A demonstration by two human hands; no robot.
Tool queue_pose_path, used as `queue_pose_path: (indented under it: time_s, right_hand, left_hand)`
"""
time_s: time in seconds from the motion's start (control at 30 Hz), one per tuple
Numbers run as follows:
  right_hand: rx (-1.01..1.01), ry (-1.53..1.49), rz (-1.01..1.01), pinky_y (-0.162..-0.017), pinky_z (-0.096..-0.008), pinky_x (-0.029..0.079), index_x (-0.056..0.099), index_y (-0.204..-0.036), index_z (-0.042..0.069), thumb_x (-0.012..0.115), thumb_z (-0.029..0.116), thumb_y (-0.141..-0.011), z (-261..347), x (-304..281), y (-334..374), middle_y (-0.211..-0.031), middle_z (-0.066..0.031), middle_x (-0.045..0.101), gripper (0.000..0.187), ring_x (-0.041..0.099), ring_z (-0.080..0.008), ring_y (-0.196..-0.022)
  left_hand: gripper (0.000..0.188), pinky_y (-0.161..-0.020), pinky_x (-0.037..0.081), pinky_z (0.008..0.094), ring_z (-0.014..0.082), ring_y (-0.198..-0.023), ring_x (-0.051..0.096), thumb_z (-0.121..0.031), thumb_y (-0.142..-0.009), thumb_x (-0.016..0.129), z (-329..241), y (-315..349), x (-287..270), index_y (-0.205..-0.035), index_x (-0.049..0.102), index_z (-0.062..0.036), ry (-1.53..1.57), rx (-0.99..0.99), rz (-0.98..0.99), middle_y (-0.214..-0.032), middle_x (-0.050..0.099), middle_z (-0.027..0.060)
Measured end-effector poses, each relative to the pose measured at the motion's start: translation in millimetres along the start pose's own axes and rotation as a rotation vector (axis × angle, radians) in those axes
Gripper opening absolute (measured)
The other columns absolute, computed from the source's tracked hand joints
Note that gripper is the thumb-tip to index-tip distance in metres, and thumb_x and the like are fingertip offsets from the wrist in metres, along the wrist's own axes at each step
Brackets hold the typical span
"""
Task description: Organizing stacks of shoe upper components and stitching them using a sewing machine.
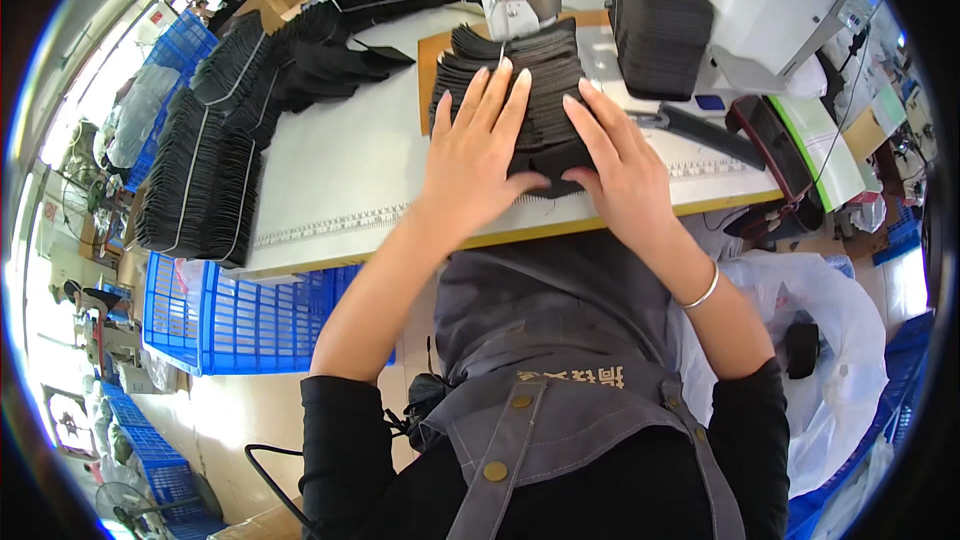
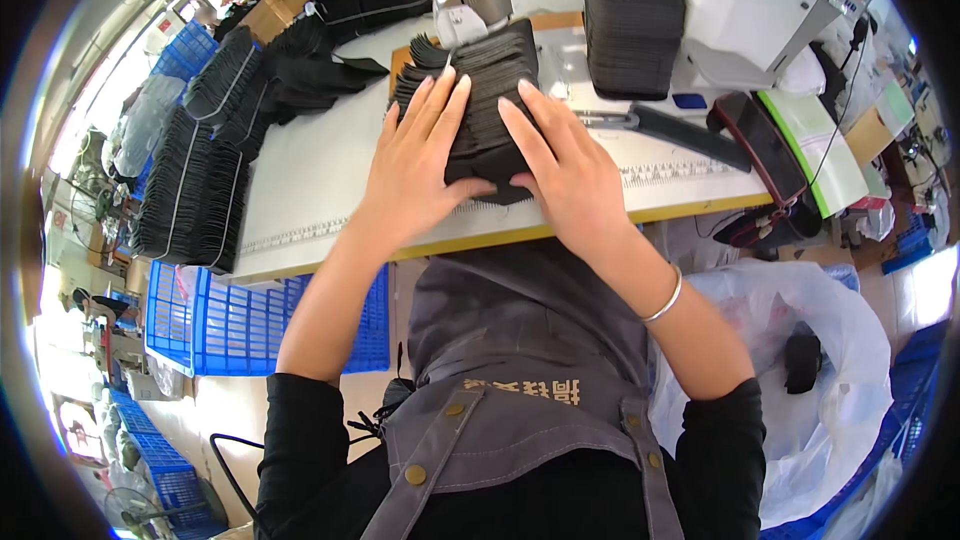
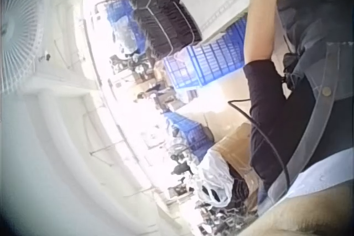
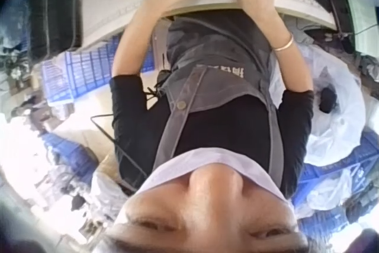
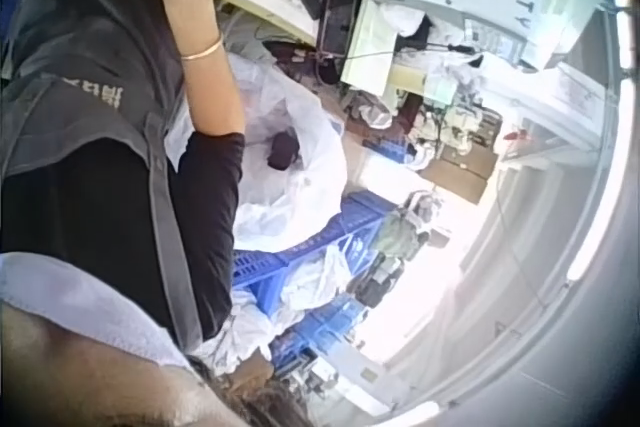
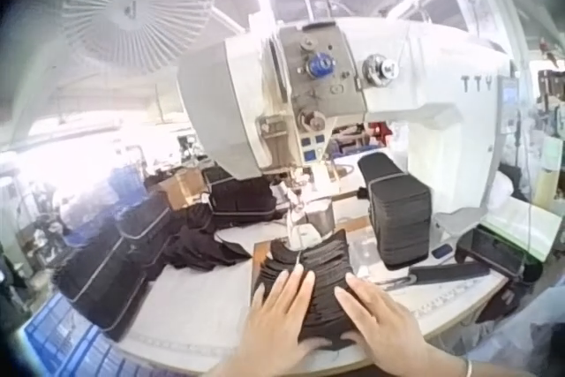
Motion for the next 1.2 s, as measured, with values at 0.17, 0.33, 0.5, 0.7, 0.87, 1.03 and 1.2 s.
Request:
queue_pose_path:
  time_s: [0.17, 0.33, 0.5, 0.7, 0.87, 1.03, 1.2]
  right_hand:
    - [0.023, -0.025, 0.023, -0.092, -0.0392, 0.048, 0.043, -0.134, 0.008, 0.077, 0.005, -0.061, 9, 2, 2, -0.14, -0.0146, 0.042, 0.081, 0.051, -0.0343, -0.118]
    - [0.053, -0.044, 0.03, -0.09, -0.0388, 0.049, 0.043, -0.134, 0.007, 0.078, 0.005, -0.061, 3, 0, 7, -0.141, -0.0145, 0.041, 0.082, 0.051, -0.0338, -0.117]
    - [0.024, -0.017, 0.063, -0.088, -0.0389, 0.049, 0.041, -0.134, 0.006, 0.082, 0.015, -0.059, 8, -7, -2, -0.14, -0.0159, 0.041, 0.086, 0.051, -0.0346, -0.116]
    - [0.047, -0.012, -0.009, -0.087, -0.0397, 0.049, 0.044, -0.131, 0.005, 0.083, 0.018, -0.058, 3, 8, 3, -0.139, -0.0153, 0.042, 0.084, 0.053, -0.0332, -0.113]
    - [0.113, -0.018, -0.06, -0.082, -0.0392, 0.049, 0.047, -0.13, 0.007, 0.082, 0.019, -0.058, 4, 8, 5, -0.138, -0.0124, 0.043, 0.081, 0.055, -0.0305, -0.104]
    - [0.122, -0.004, -0.03, -0.08, -0.0386, 0.049, 0.046, -0.13, 0.008, 0.082, 0.018, -0.059, 8, 11, 4, -0.138, -0.0113, 0.042, 0.08, 0.056, -0.0298, -0.099]
    - [0.178, -0.013, -0.045, -0.08, -0.0382, 0.05, 0.044, -0.131, 0.008, 0.081, 0.017, -0.06, 0, 7, 8, -0.139, -0.0116, 0.041, 0.081, 0.055, -0.0298, -0.101]
  left_hand:
    - [0.141, -0.116, 0.01, 0.0484, 0.0406, -0.144, -0.001, -0.067, -0.054, 0.078, 72, -44, -17, -0.149, -0.001, 0.0004, 0.213, 0.062, 0.4, -0.153, 0.002, 0.0288]
    - [0.121, -0.115, 0.017, 0.0474, 0.0434, -0.141, 0.015, -0.07, -0.07, 0.065, 89, -53, -10, -0.148, 0.007, 0.0015, 0.231, 0.112, 0.482, -0.15, 0.018, 0.0303]
    - [0.069, -0.108, 0.031, 0.0423, 0.0361, -0.132, 0.036, -0.051, -0.094, 0.046, 108, -59, 18, -0.137, 0.036, 0.0015, 0.417, 0.037, 0.086, -0.141, 0.041, 0.0205]
    - [0.056, -0.089, 0.044, 0.0407, 0.0379, -0.106, 0.055, -0.051, -0.095, 0.042, 121, -69, 28, -0.106, 0.056, 0.0025, 0.393, -0.074, 0.085, -0.11, 0.058, 0.0212]
    - [0.056, -0.088, 0.044, 0.0395, 0.0381, -0.1, 0.058, -0.054, -0.096, 0.039, 98, -48, 20, -0.112, 0.057, -0.0036, 0.157, -0.219, 0.216, -0.098, 0.062, 0.021]
    - [0.077, -0.105, 0.033, 0.0364, 0.0347, -0.128, 0.044, -0.061, -0.096, 0.027, 105, -39, 17, -0.137, 0.04, 0.0023, 0.586, -0.316, 0.173, -0.136, 0.047, 0.0247]
    - [0.087, -0.107, 0.031, 0.0387, 0.0379, -0.126, 0.042, -0.061, -0.094, 0.034, 66, -15, 13, -0.14, 0.026, 0.012, 0.294, -0.106, 0.224, -0.132, 0.044, 0.0303]
Point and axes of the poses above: each hand's wrist, its own y-axis away from the middle knuckle, its own x-axis out of the palm, z = x × y, the point moved 2 cm from there along -y, towards the middle knuckle
